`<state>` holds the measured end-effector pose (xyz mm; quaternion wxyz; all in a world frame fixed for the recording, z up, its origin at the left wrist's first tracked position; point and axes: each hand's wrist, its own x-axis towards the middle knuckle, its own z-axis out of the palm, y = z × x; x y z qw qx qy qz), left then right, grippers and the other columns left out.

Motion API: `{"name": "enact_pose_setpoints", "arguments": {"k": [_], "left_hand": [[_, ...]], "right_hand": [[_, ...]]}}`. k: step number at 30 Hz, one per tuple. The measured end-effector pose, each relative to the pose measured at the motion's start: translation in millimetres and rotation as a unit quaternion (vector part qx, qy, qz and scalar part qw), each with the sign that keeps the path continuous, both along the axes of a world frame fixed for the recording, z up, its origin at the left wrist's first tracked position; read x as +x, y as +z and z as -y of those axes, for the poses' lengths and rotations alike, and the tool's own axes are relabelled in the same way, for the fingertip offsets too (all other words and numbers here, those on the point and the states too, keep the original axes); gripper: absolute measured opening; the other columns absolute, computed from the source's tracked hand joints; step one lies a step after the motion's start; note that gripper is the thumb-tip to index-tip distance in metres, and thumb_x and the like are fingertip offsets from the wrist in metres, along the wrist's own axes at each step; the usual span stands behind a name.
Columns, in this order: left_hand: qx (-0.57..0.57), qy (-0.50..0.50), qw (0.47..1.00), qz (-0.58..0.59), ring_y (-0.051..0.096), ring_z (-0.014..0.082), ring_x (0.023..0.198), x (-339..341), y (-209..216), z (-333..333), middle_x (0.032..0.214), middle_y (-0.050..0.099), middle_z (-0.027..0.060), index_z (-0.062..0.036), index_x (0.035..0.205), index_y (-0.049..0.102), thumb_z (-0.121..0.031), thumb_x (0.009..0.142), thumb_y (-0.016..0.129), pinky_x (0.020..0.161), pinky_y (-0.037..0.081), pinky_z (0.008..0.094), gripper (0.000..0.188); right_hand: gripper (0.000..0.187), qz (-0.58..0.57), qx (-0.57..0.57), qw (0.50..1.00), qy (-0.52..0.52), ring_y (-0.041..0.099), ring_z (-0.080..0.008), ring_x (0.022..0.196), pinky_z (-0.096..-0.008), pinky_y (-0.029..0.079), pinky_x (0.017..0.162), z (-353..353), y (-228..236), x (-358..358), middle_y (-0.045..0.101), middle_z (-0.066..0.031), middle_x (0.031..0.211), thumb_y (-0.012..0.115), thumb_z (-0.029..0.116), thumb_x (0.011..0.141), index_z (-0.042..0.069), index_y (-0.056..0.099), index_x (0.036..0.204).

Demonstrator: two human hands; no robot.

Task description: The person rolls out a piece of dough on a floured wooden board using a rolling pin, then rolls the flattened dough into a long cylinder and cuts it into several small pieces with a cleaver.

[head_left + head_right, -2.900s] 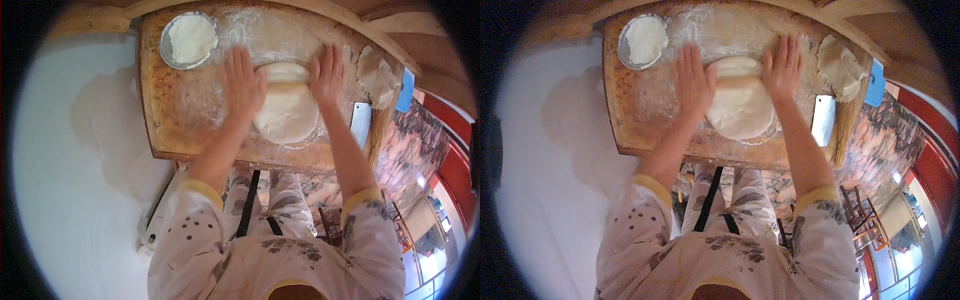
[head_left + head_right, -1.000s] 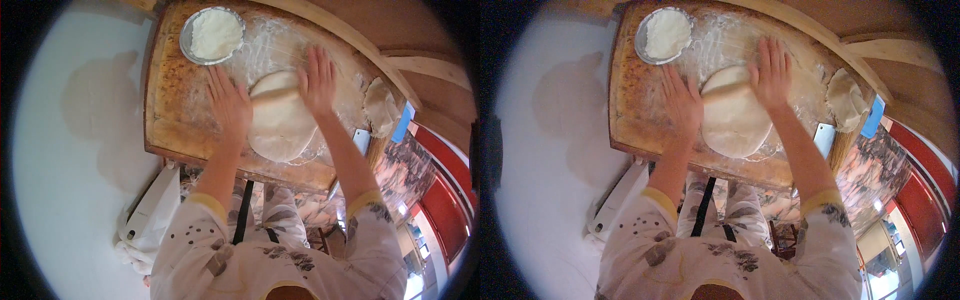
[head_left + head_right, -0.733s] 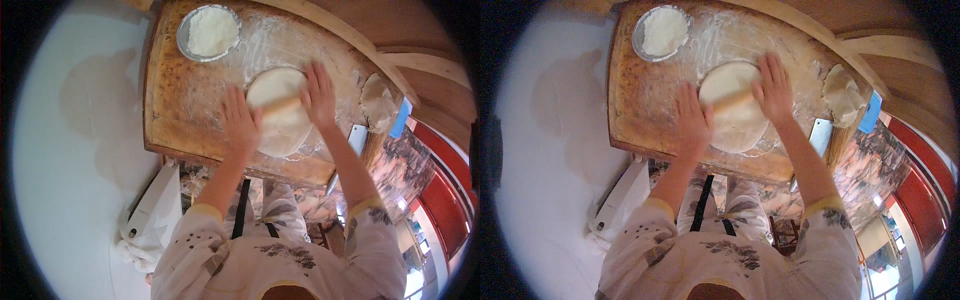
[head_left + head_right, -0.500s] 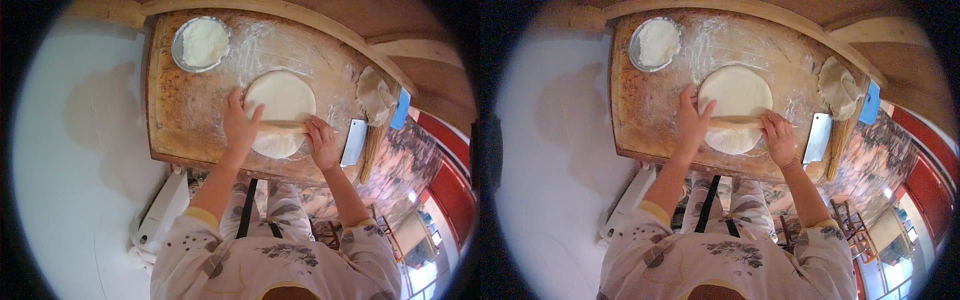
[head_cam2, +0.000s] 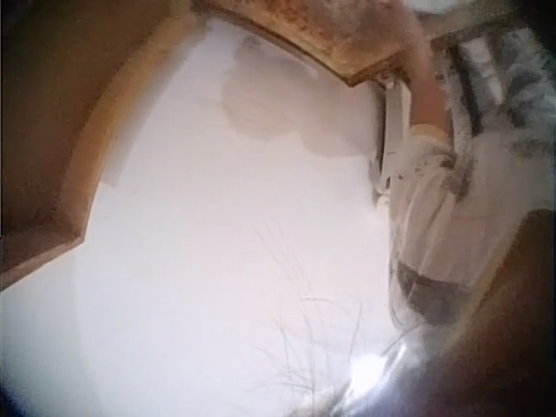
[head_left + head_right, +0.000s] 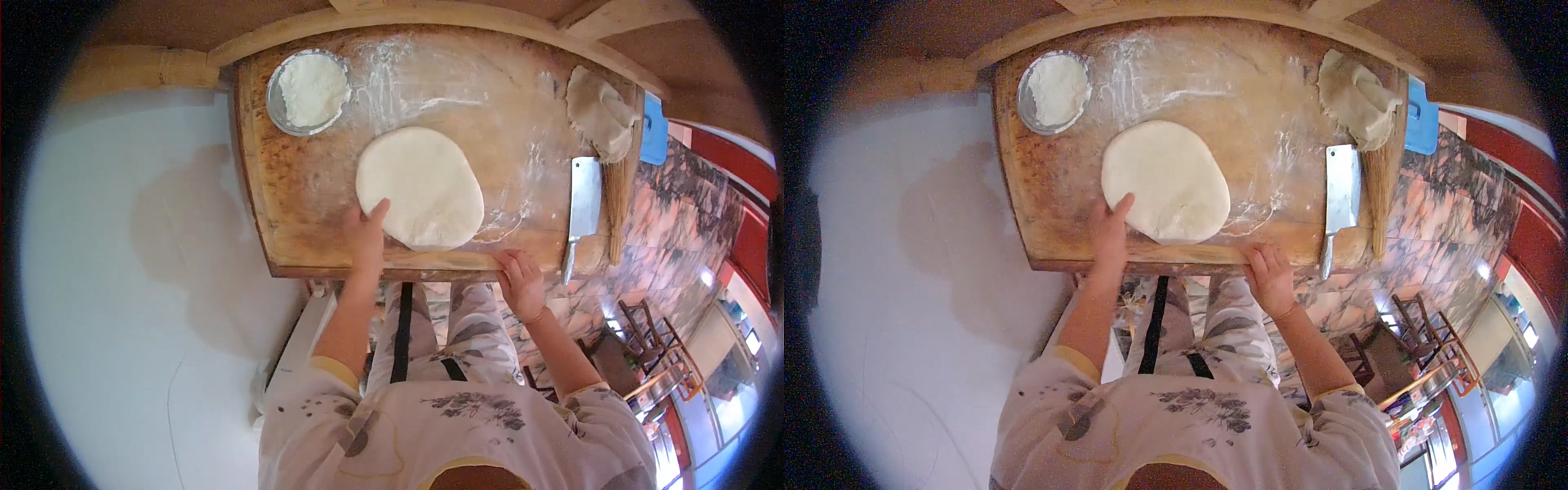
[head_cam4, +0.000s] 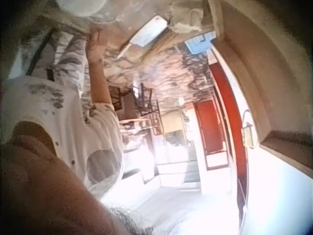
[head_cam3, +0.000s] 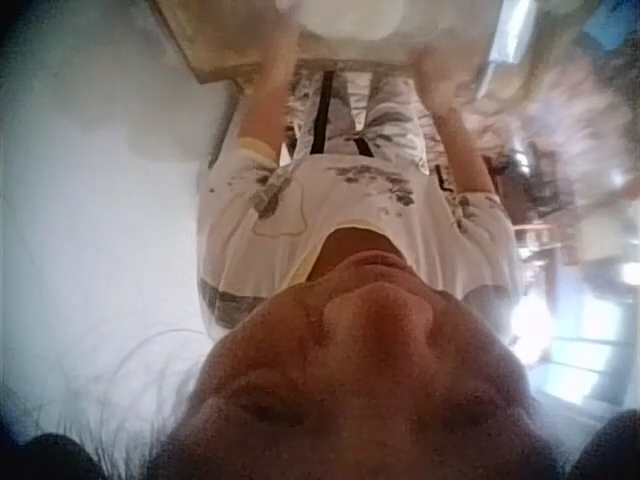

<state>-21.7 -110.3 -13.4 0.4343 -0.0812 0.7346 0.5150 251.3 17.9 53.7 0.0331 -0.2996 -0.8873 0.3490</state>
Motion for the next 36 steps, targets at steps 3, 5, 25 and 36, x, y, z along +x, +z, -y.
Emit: {"name": "enact_pose_setpoints", "arguments": {"k": [3,5,25,36], "left_hand": [[-0.02,0.147,0.988,-0.043,0.065,0.0222,0.105,41,-4,10,0.109,0.07,0.0079,-0.0004,0.119,0.065,-0.023,0.088,0.076,0.087,0.053,0.04,0.04],[-0.014,0.237,0.969,0.071,0.064,0.0216,0.108,50,6,3,0.12,0.066,0.0104,-0.0012,0.129,0.059,-0.026,0.09,0.074,0.089,0.053,0.0407,0.049],[-0.102,-0.393,0.731,-0.549,0.023,0.037,0.15,-35,-14,-86,0.161,0.027,0.0195,-0.0019,0.153,0.028,-0.028,0.101,0.046,0.119,0.016,0.057,0.061],[-0.091,-0.428,0.704,-0.559,0.026,0.0351,0.149,-34,-6,-65,0.16,0.03,0.0178,-0.0034,0.154,0.03,-0.031,0.102,0.046,0.119,0.017,0.0548,0.061]], "right_hand": [[0.038,-0.002,0.036,0.999,-0.018,0.06,-0.0352,0.095,-0.0436,0.05,0.082,-6,-4,9,0.061,-0.0134,0.104,0.07,-0.001,0.074,0.006,0.064,0.11],[0.037,0.002,0.041,0.999,-0.025,0.061,-0.0348,0.095,-0.0432,0.05,0.081,-16,-2,13,0.062,-0.0129,0.104,0.07,-0.001,0.073,0.006,0.065,0.109],[0.061,0.098,0.257,0.952,-0.135,0.032,-0.0333,0.146,-0.0501,0.028,0.115,-66,-63,-119,0.037,-0.0178,0.156,0.049,0.035,0.098,0.005,0.039,0.151],[0.059,0.108,0.206,0.966,-0.117,0.034,-0.0318,0.146,-0.0492,0.025,0.117,-49,-62,-115,0.041,-0.0161,0.154,0.045,0.038,0.101,0.006,0.04,0.151]]}}
